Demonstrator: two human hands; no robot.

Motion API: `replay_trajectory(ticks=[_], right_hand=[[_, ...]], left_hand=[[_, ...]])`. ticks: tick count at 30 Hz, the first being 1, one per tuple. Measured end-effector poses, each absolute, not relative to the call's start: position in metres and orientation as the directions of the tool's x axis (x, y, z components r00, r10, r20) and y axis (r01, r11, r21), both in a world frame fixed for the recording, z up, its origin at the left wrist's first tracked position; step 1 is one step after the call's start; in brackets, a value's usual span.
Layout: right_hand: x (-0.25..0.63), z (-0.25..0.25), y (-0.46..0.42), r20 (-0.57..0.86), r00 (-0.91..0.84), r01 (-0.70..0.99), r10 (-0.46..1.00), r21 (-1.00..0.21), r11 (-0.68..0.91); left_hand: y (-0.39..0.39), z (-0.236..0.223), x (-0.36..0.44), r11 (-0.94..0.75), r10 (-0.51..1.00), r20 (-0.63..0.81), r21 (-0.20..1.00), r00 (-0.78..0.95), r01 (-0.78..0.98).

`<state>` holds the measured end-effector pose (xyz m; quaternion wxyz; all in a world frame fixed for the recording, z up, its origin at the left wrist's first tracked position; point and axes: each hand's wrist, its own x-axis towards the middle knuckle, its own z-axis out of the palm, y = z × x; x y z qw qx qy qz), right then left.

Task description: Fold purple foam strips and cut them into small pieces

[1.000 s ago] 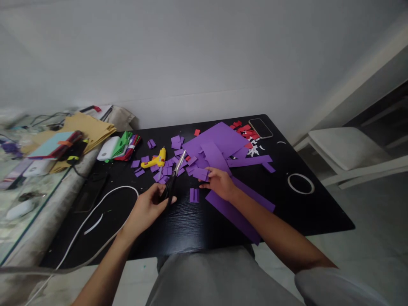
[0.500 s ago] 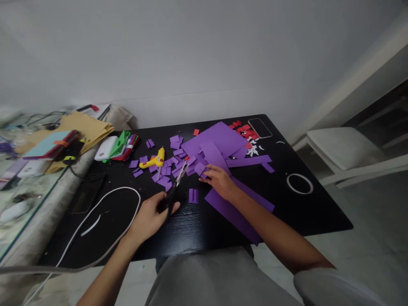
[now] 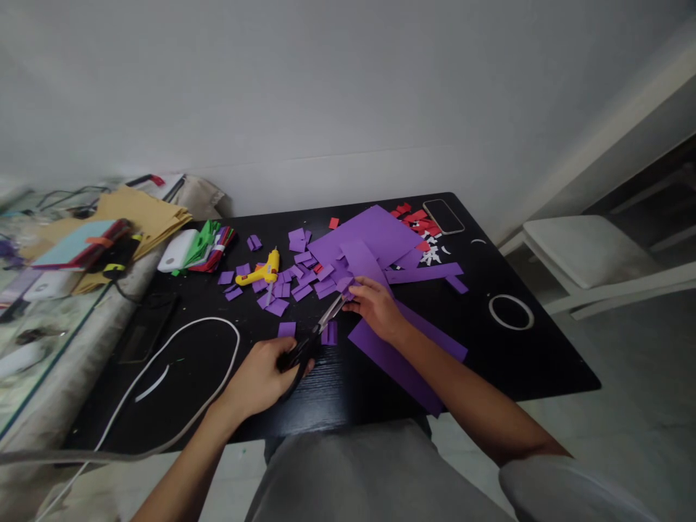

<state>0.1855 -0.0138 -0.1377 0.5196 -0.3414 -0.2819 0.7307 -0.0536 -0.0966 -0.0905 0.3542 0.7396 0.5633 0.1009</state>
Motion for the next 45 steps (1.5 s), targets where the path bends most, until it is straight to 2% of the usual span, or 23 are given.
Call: replay_trajectory(ticks=[11, 31, 45], right_hand=[[0.183, -0.137, -0.018, -0.12, -0.207, -0.427, 0.971, -0.882, -0.2], [0.182, -0.141, -0.018, -0.05, -0.216, -0.39, 0.975, -0.911, -0.133], [0.186, -0.136, -0.019, 0.054, -0.239, -0.337, 0.969, -0.941, -0.031]], left_hand=[[-0.088, -0.096, -0.035, -0.169, 0.934, -0.148, 0.621, 0.326, 0.766], [-0.088, -0.107, -0.036, -0.201, 0.947, -0.083, 0.598, 0.309, 0.776], [-0.087, -0.109, -0.039, -0.231, 0.942, -0.048, 0.623, 0.331, 0.747]])
